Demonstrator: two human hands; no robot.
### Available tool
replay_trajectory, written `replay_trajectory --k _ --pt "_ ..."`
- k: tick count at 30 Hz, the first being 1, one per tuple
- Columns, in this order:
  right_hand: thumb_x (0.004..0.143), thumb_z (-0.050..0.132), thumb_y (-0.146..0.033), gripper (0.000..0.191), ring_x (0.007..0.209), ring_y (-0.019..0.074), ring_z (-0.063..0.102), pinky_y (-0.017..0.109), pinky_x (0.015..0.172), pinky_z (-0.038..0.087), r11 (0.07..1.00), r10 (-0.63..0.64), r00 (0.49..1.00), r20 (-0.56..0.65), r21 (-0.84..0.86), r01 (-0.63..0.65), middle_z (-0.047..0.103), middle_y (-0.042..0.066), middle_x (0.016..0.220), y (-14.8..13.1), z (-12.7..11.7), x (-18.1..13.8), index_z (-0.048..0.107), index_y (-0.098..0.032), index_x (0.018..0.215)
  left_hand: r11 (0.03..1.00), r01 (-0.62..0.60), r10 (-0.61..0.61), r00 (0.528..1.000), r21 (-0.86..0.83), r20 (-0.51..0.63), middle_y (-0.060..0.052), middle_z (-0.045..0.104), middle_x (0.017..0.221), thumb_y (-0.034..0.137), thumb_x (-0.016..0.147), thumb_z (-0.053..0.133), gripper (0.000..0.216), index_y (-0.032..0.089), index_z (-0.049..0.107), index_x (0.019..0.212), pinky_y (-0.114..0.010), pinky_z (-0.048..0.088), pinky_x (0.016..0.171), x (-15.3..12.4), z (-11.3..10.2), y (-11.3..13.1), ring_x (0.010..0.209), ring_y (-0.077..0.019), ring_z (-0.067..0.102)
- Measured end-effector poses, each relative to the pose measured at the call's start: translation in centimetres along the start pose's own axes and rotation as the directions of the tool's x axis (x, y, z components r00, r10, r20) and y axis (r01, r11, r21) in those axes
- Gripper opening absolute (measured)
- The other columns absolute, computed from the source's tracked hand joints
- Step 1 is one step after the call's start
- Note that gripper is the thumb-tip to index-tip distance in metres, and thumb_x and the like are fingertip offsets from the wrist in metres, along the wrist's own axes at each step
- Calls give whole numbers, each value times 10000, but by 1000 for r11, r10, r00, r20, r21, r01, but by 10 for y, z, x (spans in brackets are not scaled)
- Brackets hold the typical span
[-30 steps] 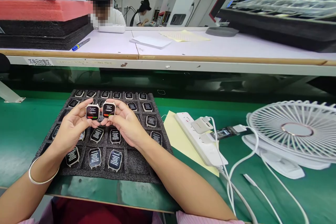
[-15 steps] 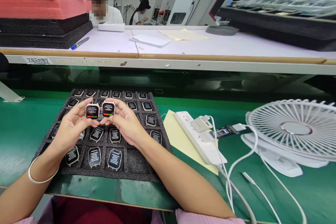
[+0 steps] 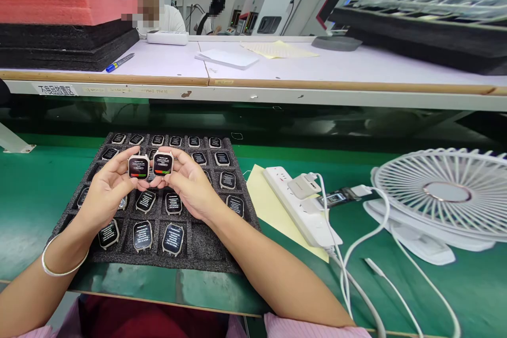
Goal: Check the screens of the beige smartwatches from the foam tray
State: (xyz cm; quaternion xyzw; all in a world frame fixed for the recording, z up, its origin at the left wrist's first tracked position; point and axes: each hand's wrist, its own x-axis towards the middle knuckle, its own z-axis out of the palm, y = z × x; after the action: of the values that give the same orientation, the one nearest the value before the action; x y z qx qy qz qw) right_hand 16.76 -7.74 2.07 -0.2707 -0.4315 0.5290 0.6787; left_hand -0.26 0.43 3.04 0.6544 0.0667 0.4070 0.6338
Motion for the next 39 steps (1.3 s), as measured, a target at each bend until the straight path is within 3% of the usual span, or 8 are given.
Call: replay_trajectory --k 14,27,33,39 --pt "869 669 -181 555 852 216 582 252 797 484 1000 -2 1000 -4 -8 2 539 125 1082 3 1 1 378 -55 1324 999 20 -22 998 -39 -61 -132 564 1186 157 944 723 489 67 480 1358 -285 527 777 -2 3 1 888 -284 588" --pt "943 699 -216 521 873 230 582 279 827 503 999 -5 999 33 -33 6 528 123 1087 2 4 1 402 -60 1341 1000 -10 11 996 5 -91 -124 595 1102 169 955 731 417 88 513 1301 -256 512 687 -1 4 0 750 -243 573" --pt "892 732 -201 511 821 203 562 245 777 488 1000 -22 999 -31 -17 22 529 105 1086 4 1 -1 450 -89 1303 1000 7 -7 999 21 -41 -148 555 1199 163 1012 628 407 85 470 1378 -336 554 757 -4 4 0 813 -292 628" --pt "959 790 -276 467 724 171 531 188 683 452 999 -14 999 -29 -34 13 521 90 1048 4 0 0 470 -97 1248 1000 30 -30 998 2 -48 -144 575 1159 180 1027 612 352 76 500 1344 -330 589 710 -4 5 0 774 -305 654"
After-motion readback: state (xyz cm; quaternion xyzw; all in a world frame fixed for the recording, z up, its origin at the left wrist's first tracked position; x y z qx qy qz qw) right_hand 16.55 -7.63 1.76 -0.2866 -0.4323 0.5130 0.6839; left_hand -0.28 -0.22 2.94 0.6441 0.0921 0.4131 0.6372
